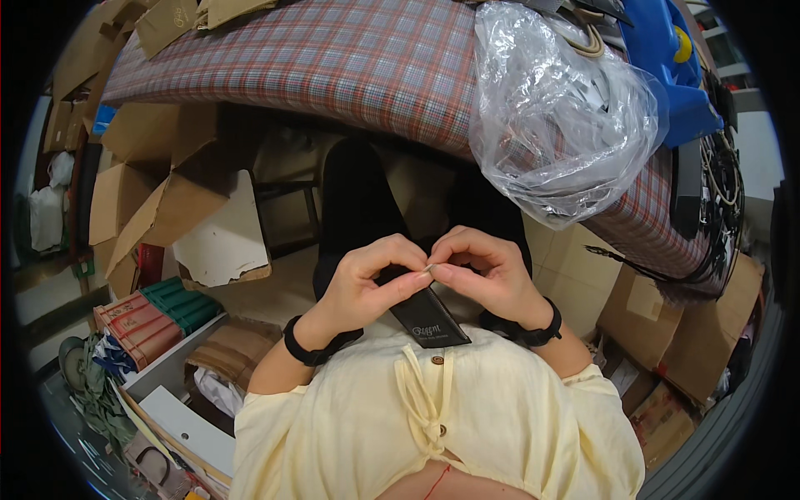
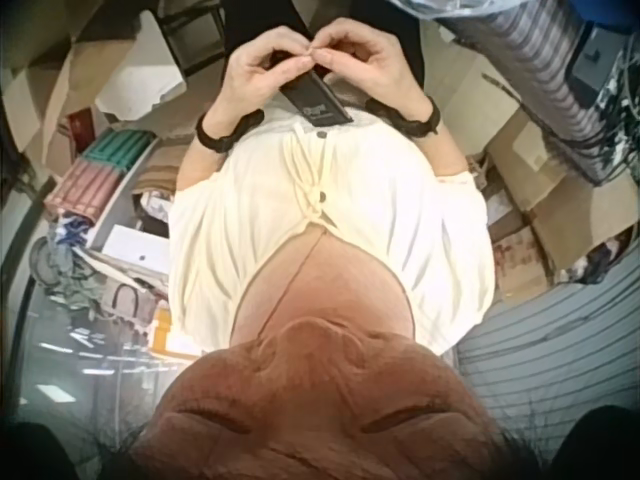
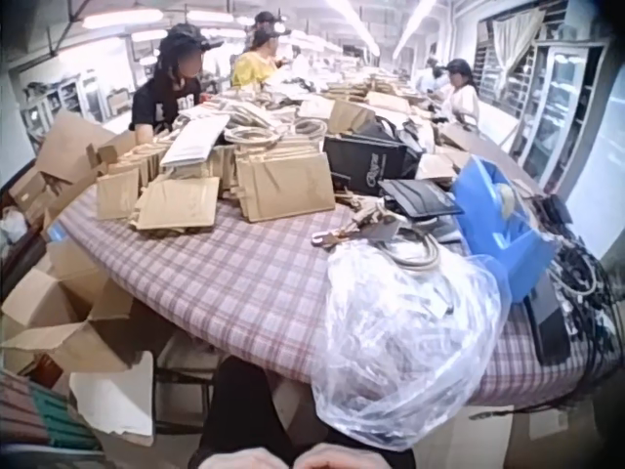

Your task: The recorder is assembling small black leather tags, attaching ribbons and plastic components in a workshop environment.

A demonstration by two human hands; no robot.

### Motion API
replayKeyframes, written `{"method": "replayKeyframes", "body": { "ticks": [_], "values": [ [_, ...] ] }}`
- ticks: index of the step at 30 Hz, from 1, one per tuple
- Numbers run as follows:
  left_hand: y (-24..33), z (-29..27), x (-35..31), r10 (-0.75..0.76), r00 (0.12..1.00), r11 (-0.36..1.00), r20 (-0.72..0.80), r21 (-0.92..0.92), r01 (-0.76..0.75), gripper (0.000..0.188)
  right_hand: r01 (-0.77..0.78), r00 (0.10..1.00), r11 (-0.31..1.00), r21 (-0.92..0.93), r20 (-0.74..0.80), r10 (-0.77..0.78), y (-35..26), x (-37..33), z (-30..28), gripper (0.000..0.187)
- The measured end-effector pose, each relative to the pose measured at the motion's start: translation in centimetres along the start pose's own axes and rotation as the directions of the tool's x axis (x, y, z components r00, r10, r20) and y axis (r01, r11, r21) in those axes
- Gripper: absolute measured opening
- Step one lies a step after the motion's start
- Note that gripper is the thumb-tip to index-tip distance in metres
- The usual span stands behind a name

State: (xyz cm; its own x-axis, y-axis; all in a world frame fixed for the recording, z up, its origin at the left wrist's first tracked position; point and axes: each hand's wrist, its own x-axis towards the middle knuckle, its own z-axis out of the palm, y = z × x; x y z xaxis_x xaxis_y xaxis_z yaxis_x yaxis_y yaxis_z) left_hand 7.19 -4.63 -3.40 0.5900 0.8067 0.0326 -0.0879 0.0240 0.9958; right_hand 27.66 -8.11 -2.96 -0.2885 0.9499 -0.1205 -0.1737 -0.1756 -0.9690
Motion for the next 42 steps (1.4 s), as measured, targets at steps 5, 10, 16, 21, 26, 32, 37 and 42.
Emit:
{"method": "replayKeyframes", "body": {
  "ticks": [5, 10, 16, 21, 26, 32, 37, 42],
  "values": [
    [-1.0, 0.4, 0.7, -0.266, 0.96, 0.929, 0.092, -0.24, 0.281, 0.01, -0.007, 0.998, 0.995, -0.102, -0.056, 0.002, 0.6, -0.8, -1.0, 0.011],
    [-1.0, 0.1, 2.6, -0.422, 0.89, 0.835, 0.173, -0.309, 0.456, 0.021, 0.016, 0.992, 0.998, -0.055, -0.124, -0.022, 1.5, -1.9, -0.9, 0.011],
    [-0.4, 0.6, 3.2, -0.47, 0.859, 0.849, 0.204, -0.163, 0.503, 0.013, 0.099, 0.976, 0.995, -0.026, -0.194, -0.102, 2.1, -2.2, -1.2, 0.011],
    [0.3, 0.6, 3.2, -0.443, 0.883, 0.893, 0.158, -0.012, 0.45, 0.012, 0.102, 0.974, 0.994, -0.044, -0.201, -0.108, 2.1, -2.5, -1.1, 0.012],
    [1.7, 0.8, 3.4, -0.407, 0.896, 0.906, 0.176, 0.199, 0.373, 0.014, 0.079, 0.973, 0.992, -0.096, -0.21, -0.098, 2.1, -2.9, -0.7, 0.013],
    [0.6, 1.5, 2.1, -0.281, 0.953, 0.928, 0.115, 0.287, 0.239, 0.015, -0.031, 0.983, 1.0, 0.006, -0.183, 0.031, 1.7, -3.0, -1.0, 0.013],
    [0.2, 1.8, 1.6, -0.282, 0.958, 0.923, 0.04, 0.283, 0.26, 0.015, -0.191, 0.98, 0.966, -0.176, -0.089, 0.178, 0.1, -1.8, -1.7, 0.018],
    [0.2, 1.2, 1.5, -0.379, 0.924, 0.901, 0.056, 0.249, 0.355, 0.015, -0.174, 0.983, 0.956, -0.236, -0.091, 0.157, 0.5, -1.5, -1.4, 0.02]
  ]
}}
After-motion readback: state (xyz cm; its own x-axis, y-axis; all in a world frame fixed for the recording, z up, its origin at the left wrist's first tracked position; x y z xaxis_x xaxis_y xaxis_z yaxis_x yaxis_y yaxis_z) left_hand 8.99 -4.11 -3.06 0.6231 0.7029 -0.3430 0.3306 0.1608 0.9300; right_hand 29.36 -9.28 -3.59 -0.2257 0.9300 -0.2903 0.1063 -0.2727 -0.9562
